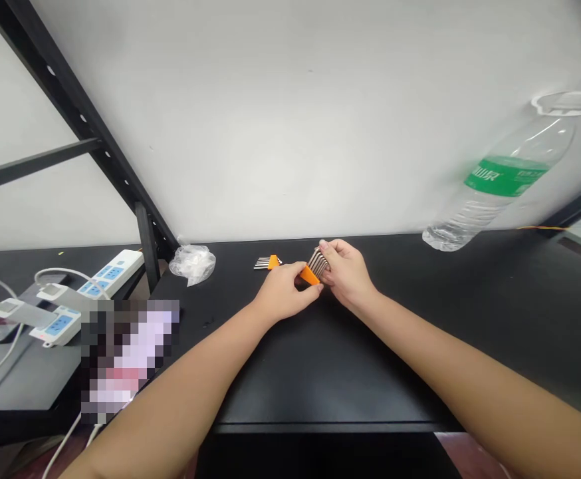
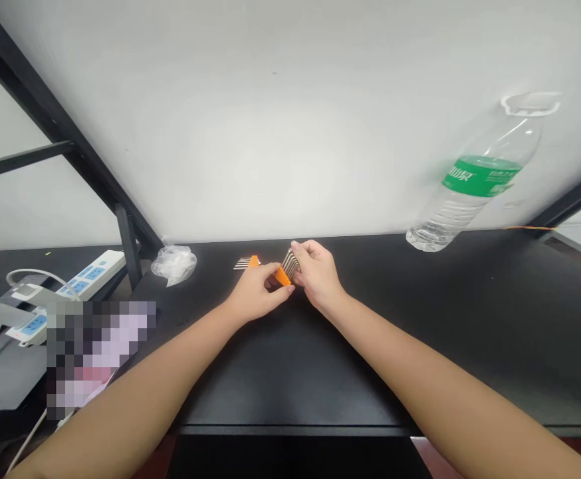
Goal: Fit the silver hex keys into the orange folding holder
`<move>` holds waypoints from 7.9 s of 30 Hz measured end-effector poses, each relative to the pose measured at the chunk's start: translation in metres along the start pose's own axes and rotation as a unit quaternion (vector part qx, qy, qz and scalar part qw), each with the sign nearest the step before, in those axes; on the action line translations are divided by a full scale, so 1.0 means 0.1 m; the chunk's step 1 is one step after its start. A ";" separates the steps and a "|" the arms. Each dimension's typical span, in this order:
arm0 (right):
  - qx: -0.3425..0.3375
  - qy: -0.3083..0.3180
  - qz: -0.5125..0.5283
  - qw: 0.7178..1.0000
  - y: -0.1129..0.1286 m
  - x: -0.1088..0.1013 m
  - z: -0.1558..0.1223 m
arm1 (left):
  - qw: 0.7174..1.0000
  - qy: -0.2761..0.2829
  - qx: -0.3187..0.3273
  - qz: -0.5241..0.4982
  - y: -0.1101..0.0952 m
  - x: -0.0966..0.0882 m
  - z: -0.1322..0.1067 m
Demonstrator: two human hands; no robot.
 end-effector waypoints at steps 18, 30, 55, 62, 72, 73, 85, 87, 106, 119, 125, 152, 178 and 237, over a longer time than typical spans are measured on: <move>0.149 0.074 -0.180 0.969 0.07 -0.74 0.54 | 0.992 0.063 -0.075 0.081 0.07 -0.04 -0.03; 0.219 0.131 -0.298 0.920 0.11 -0.83 0.61 | 0.988 0.076 -0.074 0.116 0.05 -0.04 -0.02; 0.306 0.179 -0.251 0.901 0.46 -1.23 0.74 | 0.987 0.080 -0.085 0.114 0.05 -0.03 -0.02; 0.234 0.213 -0.355 0.880 0.39 -1.02 0.65 | 0.987 0.079 -0.081 0.116 0.05 -0.03 -0.01; 0.155 0.210 -0.487 0.834 0.48 -1.10 0.70 | 0.985 0.085 -0.088 0.121 0.05 -0.02 0.00; 0.153 0.208 -0.489 0.833 0.48 -1.11 0.70 | 0.985 0.085 -0.089 0.119 0.05 -0.02 0.00; 0.180 0.170 -0.461 0.852 0.48 -1.37 0.76 | 0.985 0.086 -0.094 0.115 0.05 -0.02 0.00; 0.163 0.166 -0.494 0.838 0.48 -1.40 0.78 | 0.985 0.088 -0.095 0.117 0.05 -0.02 0.00; 0.164 0.133 -0.678 0.704 0.70 -1.46 0.66 | 0.986 0.094 -0.093 0.104 0.03 -0.06 -0.01; 0.195 0.129 -0.656 0.718 0.66 -1.38 0.62 | 0.986 0.092 -0.090 0.103 0.03 -0.06 -0.01; 0.129 0.128 -0.678 0.713 0.68 -1.35 0.62 | 0.984 0.102 -0.098 0.106 0.02 -0.07 -0.01; 0.178 0.136 -0.651 0.725 0.73 -1.53 0.66 | 0.986 0.096 -0.081 0.105 0.05 -0.05 0.00; 0.146 0.120 -0.682 0.706 0.70 -1.48 0.67 | 0.987 0.095 -0.079 0.107 0.10 -0.04 0.00; -0.189 0.256 -0.657 0.683 0.11 -0.59 0.35 | 0.977 -0.060 0.000 0.205 0.41 -0.34 0.10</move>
Point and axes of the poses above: each hand's wrist, its own z-axis towards the middle knuckle, its own x-axis out of the palm, y = z × x, the point moved 1 cm from there along z, towards the middle knuckle, and after that the axes turned 5 degrees about z, right-handed, at the moved point
